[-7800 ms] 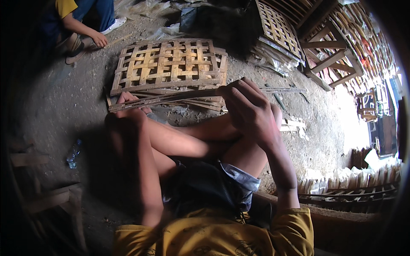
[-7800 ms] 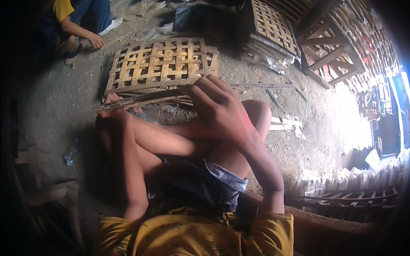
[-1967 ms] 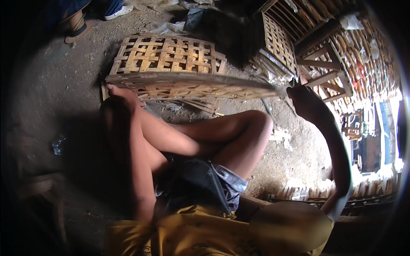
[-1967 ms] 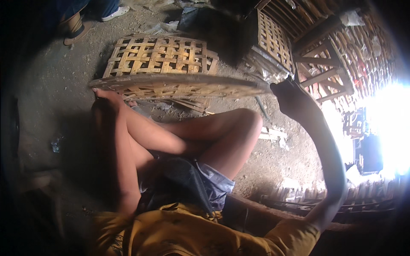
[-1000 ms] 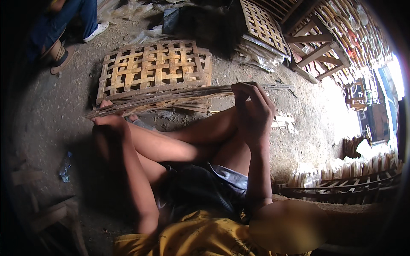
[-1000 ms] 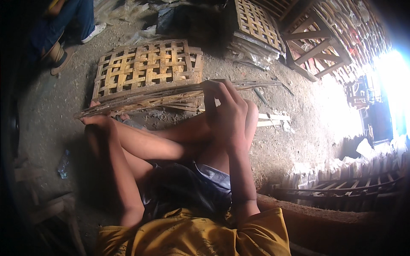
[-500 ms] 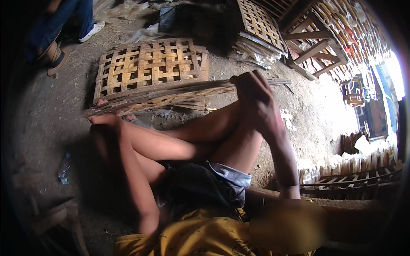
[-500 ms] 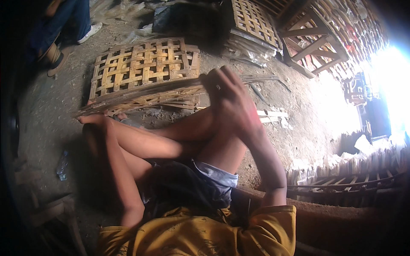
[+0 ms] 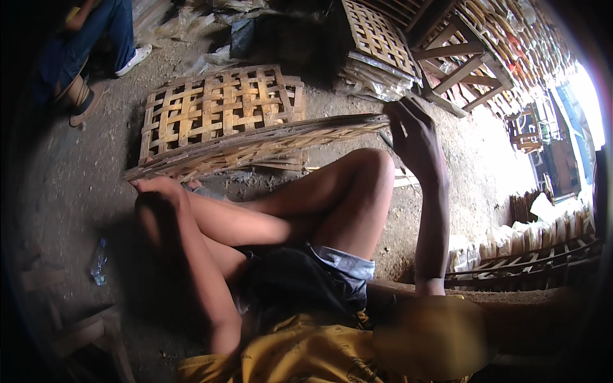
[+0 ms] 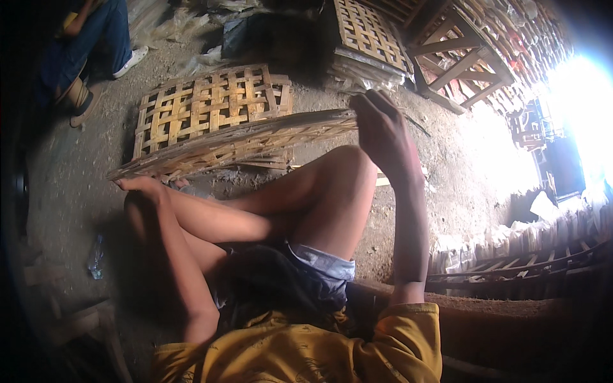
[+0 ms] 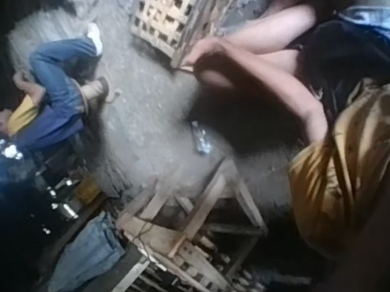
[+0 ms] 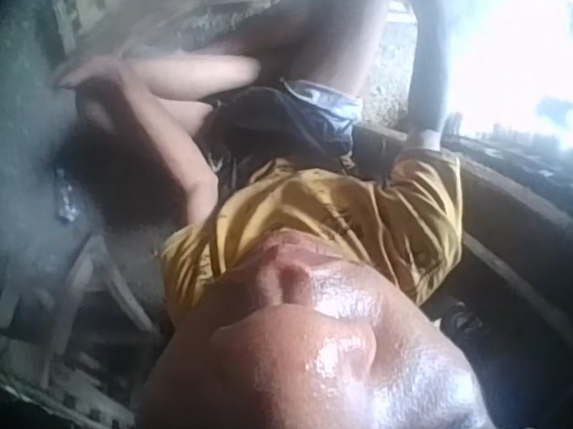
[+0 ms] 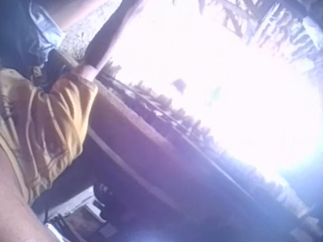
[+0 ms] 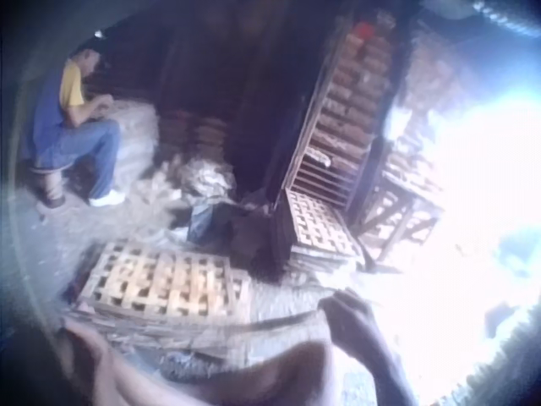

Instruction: The person sits on the floor and assembles a wooden lattice panel by hand, fitting thin wooden strips into a grid pattern. The person adjusts the strips and aligns the frame while working on the lattice structure.

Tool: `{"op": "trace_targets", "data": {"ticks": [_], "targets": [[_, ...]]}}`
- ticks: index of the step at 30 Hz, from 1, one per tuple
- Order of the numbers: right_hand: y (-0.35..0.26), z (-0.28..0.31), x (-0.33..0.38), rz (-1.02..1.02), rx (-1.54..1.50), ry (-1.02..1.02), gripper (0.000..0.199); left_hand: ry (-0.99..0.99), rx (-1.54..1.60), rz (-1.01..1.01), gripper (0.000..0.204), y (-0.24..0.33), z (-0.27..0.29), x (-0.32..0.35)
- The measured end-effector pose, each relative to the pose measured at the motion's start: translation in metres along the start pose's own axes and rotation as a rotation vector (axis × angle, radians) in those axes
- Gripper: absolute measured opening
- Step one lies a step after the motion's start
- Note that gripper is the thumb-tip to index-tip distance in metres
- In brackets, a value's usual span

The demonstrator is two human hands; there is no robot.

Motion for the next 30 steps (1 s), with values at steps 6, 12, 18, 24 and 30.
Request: {"op": "trace_targets", "data": {"ticks": [6, 12, 18, 24, 30], "targets": [[0.038, 0.008, 0.003, -0.059, 0.01, 0.027, 0.012, 0.028, -0.018, -0.084, 0.072, 0.0, -0.001, 0.003], [0.015, 0.03, 0.005, -0.153, -0.009, 0.223, 0.016, -0.034, -0.012, -0.004, 0.075, -0.022, 0.0, -0.009], [-0.003, 0.009, 0.012, -0.139, -0.071, 0.207, 0.014, -0.072, -0.018, 0.071, 0.082, 0.0, -0.008, 0.009], [-0.017, -0.017, 0.017, -0.029, -0.157, 0.205, 0.011, -0.121, -0.029, 0.129, 0.089, 0.004, -0.009, 0.018], [-0.026, -0.027, 0.012, 0.013, -0.17, 0.179, 0.009, -0.183, -0.022, 0.198, 0.097, 0.014, -0.012, 0.027]]}}
Point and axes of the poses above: each hand's wrist, its own x-axis away from the middle knuckle, its own z-axis out of the back of the hand, y = z × x, the point moved 4 cm from there along -x, towards the middle knuckle, and after that the axes turned 6 degrees about -x, right-handed, at the moved point
